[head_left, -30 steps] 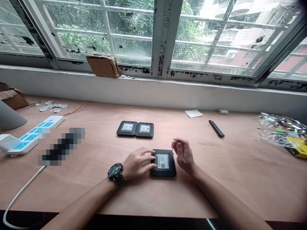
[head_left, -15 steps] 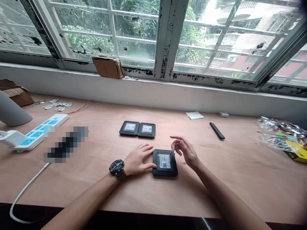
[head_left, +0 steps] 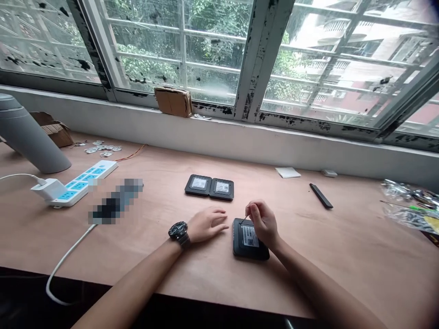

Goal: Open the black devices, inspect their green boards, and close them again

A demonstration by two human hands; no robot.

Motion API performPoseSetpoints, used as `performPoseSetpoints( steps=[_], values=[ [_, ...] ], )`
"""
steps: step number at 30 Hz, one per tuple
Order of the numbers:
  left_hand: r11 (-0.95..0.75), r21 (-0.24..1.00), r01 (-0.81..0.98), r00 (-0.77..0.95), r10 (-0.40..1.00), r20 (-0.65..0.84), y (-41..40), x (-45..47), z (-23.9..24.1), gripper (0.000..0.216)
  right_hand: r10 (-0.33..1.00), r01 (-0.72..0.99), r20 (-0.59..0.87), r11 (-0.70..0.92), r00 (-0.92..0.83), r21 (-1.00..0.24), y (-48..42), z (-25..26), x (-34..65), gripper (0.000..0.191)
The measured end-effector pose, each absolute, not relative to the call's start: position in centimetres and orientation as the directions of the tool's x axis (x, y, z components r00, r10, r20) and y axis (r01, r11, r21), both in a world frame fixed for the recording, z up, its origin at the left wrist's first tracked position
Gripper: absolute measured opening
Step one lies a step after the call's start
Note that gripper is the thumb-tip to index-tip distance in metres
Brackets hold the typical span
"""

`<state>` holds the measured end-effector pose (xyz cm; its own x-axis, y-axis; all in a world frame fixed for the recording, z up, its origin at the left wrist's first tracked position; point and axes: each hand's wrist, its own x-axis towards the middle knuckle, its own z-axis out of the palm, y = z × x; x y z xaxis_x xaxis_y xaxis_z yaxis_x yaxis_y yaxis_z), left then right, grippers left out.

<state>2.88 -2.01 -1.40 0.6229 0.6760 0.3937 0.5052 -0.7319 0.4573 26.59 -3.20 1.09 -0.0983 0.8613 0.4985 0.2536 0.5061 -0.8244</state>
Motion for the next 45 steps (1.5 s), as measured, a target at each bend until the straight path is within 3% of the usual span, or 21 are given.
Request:
performPoseSetpoints(
  steps=[3, 8, 12, 16, 18, 20, 22, 24, 26, 29, 33, 40, 45],
  values=[
    [-0.714, 0.469, 0.520, 0.603, 0.695, 0.391, -1.8, 2.4, -1.3, 0.026, 0.880, 0.227, 0.468, 0.475, -0.087, -0.850, -3.2, 0.9, 26.7, 0.028],
    [-0.733, 0.461, 0.500, 0.612, 0.676, 0.411, -1.7, 2.6, -1.3, 0.023, 0.870, 0.243, 0.438, 0.486, -0.226, -0.840, -3.2, 1.7, 26.9, 0.032],
    [-0.717, 0.487, 0.499, 0.614, 0.689, 0.385, -1.9, 2.7, -1.1, 0.023, 0.908, 0.074, 0.314, 0.346, -0.278, -0.935, -3.3, 2.2, 26.9, 0.047],
    [-0.710, 0.497, 0.499, 0.613, 0.694, 0.378, -2.0, 2.6, -1.0, 0.023, 0.884, 0.057, 0.294, 0.336, -0.363, -0.940, -3.5, 2.7, 27.6, 0.033],
    [-0.705, 0.498, 0.505, 0.610, 0.699, 0.372, -2.1, 2.6, -0.9, 0.024, 0.888, 0.095, 0.346, 0.389, -0.303, -0.916, -3.2, 3.2, 28.9, 0.029],
    [-0.695, 0.500, 0.517, 0.607, 0.709, 0.358, -2.2, 2.6, -0.9, 0.026, 0.886, 0.188, 0.427, 0.456, -0.179, -0.870, -2.8, 3.7, 31.0, 0.030],
    [-0.685, 0.504, 0.527, 0.604, 0.718, 0.344, -2.4, 2.7, -0.9, 0.034, 0.873, 0.395, 0.466, 0.483, -0.147, -0.781, -2.2, 3.9, 33.5, 0.030],
    [-0.684, 0.508, 0.524, 0.611, 0.717, 0.335, -2.6, 2.9, -0.7, 0.052, 0.862, 0.642, 0.425, 0.495, -0.277, -0.585, -1.7, 3.4, 36.0, 0.029],
    [-0.695, 0.504, 0.512, 0.632, 0.703, 0.327, -3.0, 3.5, -0.6, 0.075, 0.876, 0.783, 0.343, 0.465, -0.339, -0.414, -1.5, 2.4, 38.0, 0.029],
    [-0.724, 0.470, 0.506, 0.681, 0.669, 0.298, -3.8, 4.6, -0.4, 0.105, 0.902, 0.850, 0.255, 0.419, -0.349, -0.318, -2.0, 1.0, 39.2, 0.030],
    [-0.750, 0.411, 0.518, 0.728, 0.639, 0.248, -4.7, 6.0, -0.3, 0.121, 0.918, 0.832, 0.230, 0.391, -0.323, -0.393, -3.5, 1.0, 38.1, 0.032],
    [-0.737, 0.404, 0.542, 0.687, 0.665, 0.291, -5.2, 7.2, -0.4, 0.107, 0.944, 0.724, 0.051, 0.284, -0.326, -0.629, -5.0, 1.2, 34.9, 0.037],
    [-0.707, 0.444, 0.550, 0.649, 0.697, 0.305, -4.7, 6.5, -0.6, 0.112, 0.944, 0.777, -0.007, 0.268, -0.331, -0.569, -3.1, 2.0, 33.6, 0.034]
  ],
)
